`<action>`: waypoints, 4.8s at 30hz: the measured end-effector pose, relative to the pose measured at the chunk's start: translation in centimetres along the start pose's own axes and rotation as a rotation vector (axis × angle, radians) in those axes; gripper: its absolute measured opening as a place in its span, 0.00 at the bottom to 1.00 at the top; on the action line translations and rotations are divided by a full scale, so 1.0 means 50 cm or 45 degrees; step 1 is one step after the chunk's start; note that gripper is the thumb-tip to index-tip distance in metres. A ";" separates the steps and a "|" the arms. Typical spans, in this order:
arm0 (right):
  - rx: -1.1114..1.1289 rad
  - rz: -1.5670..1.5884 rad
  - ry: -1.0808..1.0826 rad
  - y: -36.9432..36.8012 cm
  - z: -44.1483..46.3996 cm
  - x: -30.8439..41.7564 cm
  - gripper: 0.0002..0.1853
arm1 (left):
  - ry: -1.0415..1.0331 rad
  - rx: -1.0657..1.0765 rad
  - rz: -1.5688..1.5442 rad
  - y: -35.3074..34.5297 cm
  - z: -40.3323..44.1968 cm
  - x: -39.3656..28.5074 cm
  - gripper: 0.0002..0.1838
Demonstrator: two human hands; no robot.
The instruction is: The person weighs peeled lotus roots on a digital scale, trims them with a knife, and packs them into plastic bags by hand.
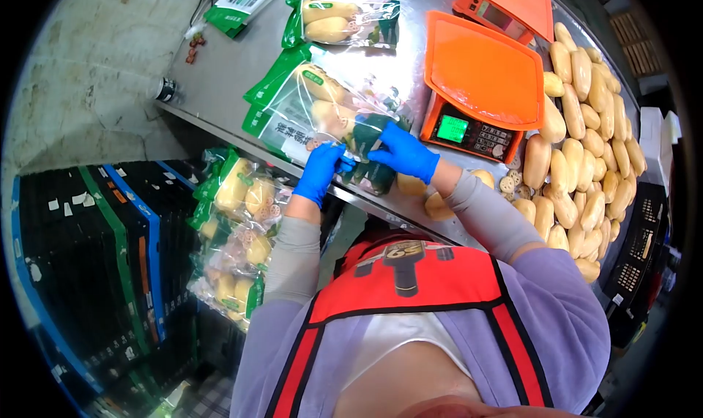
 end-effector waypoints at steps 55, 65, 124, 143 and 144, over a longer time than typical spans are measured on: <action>-1.624 -0.136 -0.755 0.552 -0.549 -0.011 0.17 | -1.073 0.114 1.789 -0.217 0.598 -0.334 0.22; -1.297 -1.182 -0.686 0.619 -0.328 -0.143 0.38 | -1.421 -0.094 1.633 -0.258 0.416 -0.320 0.18; -1.448 1.119 -0.728 0.496 -0.616 -0.046 0.21 | -1.821 0.023 1.143 -0.590 -0.044 -0.212 0.31; -1.944 0.340 -1.008 0.563 -0.867 -0.032 0.19 | -1.105 -0.206 0.917 -0.177 0.044 -0.148 0.19; -1.927 0.356 -1.007 0.551 -0.857 -0.039 0.19 | -1.074 -0.224 0.895 -0.140 0.043 -0.122 0.19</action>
Point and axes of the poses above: each hand's wrist, its own z-axis towards the middle knuckle, its own y-axis out of the back of the hand, x = y × z, the point moved 7 cm from there along z, towards the middle knuckle, and after that the axes turned 7 degrees about -x, right-handed, at the moved point
